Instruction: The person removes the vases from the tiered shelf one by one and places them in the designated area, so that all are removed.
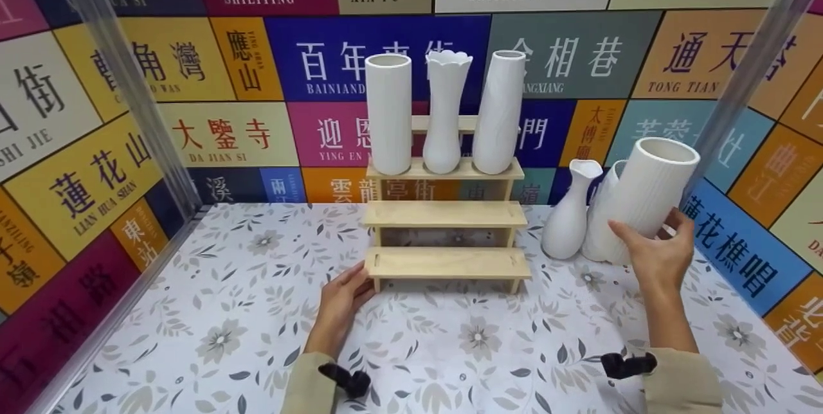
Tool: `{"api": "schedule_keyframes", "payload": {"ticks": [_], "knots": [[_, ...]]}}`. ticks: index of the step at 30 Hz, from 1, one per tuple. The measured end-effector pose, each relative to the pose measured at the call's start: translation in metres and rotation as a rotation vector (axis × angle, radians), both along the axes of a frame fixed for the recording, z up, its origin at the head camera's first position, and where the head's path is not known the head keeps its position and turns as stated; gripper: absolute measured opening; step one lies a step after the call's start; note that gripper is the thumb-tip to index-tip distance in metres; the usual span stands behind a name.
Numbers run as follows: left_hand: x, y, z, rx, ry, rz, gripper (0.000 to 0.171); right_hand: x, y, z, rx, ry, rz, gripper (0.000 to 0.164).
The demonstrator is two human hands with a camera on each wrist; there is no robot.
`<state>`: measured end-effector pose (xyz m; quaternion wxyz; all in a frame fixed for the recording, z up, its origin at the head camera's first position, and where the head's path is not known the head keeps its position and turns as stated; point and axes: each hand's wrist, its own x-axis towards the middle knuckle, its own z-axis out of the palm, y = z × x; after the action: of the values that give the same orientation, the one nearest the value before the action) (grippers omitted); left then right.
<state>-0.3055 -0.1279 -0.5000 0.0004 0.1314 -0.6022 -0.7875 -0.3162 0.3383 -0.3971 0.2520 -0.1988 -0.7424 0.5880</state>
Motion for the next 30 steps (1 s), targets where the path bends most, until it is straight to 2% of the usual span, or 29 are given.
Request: {"api": "schedule_keyframes", "payload": {"ticks": [9,13,17,30], "knots": [[0.002,0.000,0.000,-0.008,-0.001,-0.003,0.045,-0.001,0.035,-0.015,-0.007,-0.086,-0.066,0.100],[0.003,0.001,-0.001,-0.015,0.037,-0.011,0.047,0.002,0.049,-0.024,-0.024,-0.126,-0.088,0.103],[0.003,0.001,-0.002,-0.014,0.045,-0.011,0.047,0.005,0.062,-0.032,-0.032,-0.182,-0.100,0.104],[0.000,-0.001,-0.003,0.013,0.025,-0.007,0.046,0.004,0.075,-0.046,-0.093,-0.266,-0.085,0.111]]}}
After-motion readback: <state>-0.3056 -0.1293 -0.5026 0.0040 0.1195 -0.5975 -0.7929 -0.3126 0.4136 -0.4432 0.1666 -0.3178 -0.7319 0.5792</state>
